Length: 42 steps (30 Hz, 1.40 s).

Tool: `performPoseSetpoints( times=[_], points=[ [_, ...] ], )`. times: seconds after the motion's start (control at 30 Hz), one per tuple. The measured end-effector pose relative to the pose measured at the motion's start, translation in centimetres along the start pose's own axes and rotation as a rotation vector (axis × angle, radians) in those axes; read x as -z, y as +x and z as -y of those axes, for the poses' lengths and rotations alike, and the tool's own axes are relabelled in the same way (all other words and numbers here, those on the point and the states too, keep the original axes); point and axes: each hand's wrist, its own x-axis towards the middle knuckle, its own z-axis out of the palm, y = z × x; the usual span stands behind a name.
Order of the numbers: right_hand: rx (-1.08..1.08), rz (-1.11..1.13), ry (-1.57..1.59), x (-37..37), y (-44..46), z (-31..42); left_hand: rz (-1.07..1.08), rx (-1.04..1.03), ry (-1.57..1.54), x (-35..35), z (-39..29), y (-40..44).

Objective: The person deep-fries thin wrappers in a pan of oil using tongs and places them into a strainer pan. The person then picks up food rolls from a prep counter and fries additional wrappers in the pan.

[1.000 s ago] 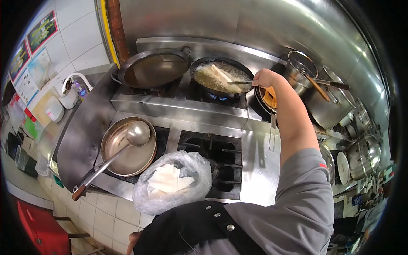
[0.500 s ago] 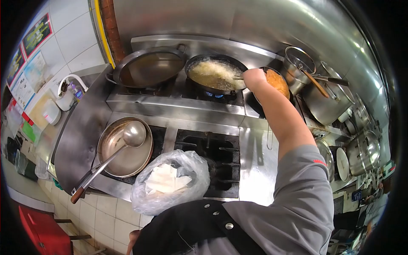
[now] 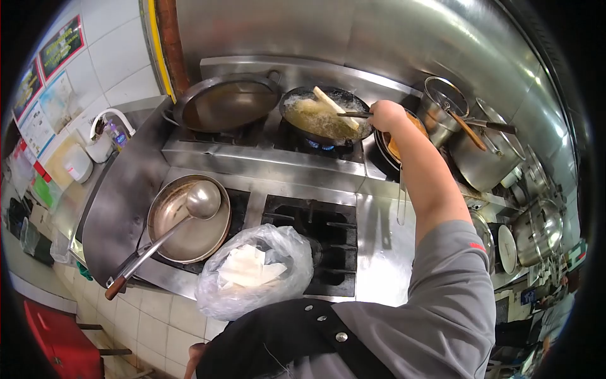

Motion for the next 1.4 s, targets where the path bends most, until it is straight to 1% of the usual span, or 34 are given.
performPoseSetpoints(
  times=[0.03,0.13,0.23,0.27,0.33,0.37,0.43,0.47,0.5,0.53,0.63,0.73,0.83,0.87,0.93,1.03,1.1,1.13,1.2,1.27,1.3,1.33,1.4],
  points=[
    [0.006,-0.019,-0.013,0.5,0.0,0.2,-0.039,0.098,-0.101,0.0,-0.6,-0.2],
    [0.029,-0.068,-0.046,2.6,-0.5,0.5,0.146,0.278,-0.213,1.8,-1.7,-1.0],
    [0.045,-0.151,-0.050,4.7,-1.1,0.8,0.168,0.273,-0.099,1.8,-2.0,-1.1],
    [0.068,-0.159,-0.044,5.2,-1.1,0.8,0.101,0.035,-0.011,0.7,-1.0,-0.8],
    [0.113,-0.174,-0.034,6.0,-1.1,0.6,-0.126,-0.424,0.245,-0.1,-0.4,-0.6],
    [0.128,-0.101,-0.067,6.6,-1.7,1.2,-0.117,-0.421,0.224,-0.4,-0.1,-0.4],
    [0.205,-0.077,-0.152,5.4,-1.9,1.4,-0.098,-0.413,0.181,-1.2,0.6,0.0],
    [0.246,-0.066,-0.195,4.7,-1.9,1.7,-0.114,-0.413,0.226,-1.7,0.9,0.3],
    [0.231,-0.012,-0.208,4.2,-2.1,2.2,-0.131,-0.412,0.270,-1.8,0.5,0.7],
    [0.222,-0.003,-0.212,3.4,-1.9,2.4,-0.147,-0.410,0.315,-2.1,0.4,0.9],
    [0.179,0.013,-0.197,2.1,-1.8,2.9,-0.277,-0.379,-0.016,-1.5,-0.3,0.5],
    [0.210,0.032,-0.240,3.2,-2.0,3.1,-0.320,-0.376,0.061,-1.5,0.3,0.3],
    [0.194,0.051,-0.202,5.3,-2.3,2.5,-0.182,-0.382,0.100,-1.5,1.2,-0.3],
    [0.179,0.083,-0.223,6.3,-2.6,2.3,-0.108,-0.358,0.081,-1.7,1.7,-0.4],
    [0.105,0.043,-0.142,7.1,-3.7,1.5,0.044,-0.312,0.045,-2.1,2.3,-0.3],
    [-0.006,-0.089,0.091,6.4,-6.1,1.2,0.101,-0.233,0.039,-2.3,2.7,-0.7],
    [-0.013,-0.205,0.335,3.9,-7.3,1.3,0.116,-0.200,-0.004,-1.3,1.3,-0.7],
    [-0.021,-0.239,0.456,1.9,-8.1,1.5,0.130,-0.179,-0.040,-1.9,1.6,-0.7],
    [0.001,-0.284,0.576,-2.2,-9.8,2.7,0.154,-0.122,-0.145,-3.3,2.9,-0.1],
    [-0.053,-0.381,0.806,-6.1,-14.1,6.0,0.111,-0.029,-0.336,-4.3,4.6,0.2],
    [-0.045,-0.295,0.888,-7.6,-16.7,7.4,-0.077,-0.012,-0.192,-2.3,2.7,0.6],
    [-0.038,-0.224,0.967,-8.6,-19.2,8.4,-0.272,-0.036,-0.250,0.3,0.5,0.4],
    [-0.079,-0.379,1.115,-14.2,-23.4,10.1,-0.331,0.372,-0.629,6.4,-2.4,1.3]
  ],
)
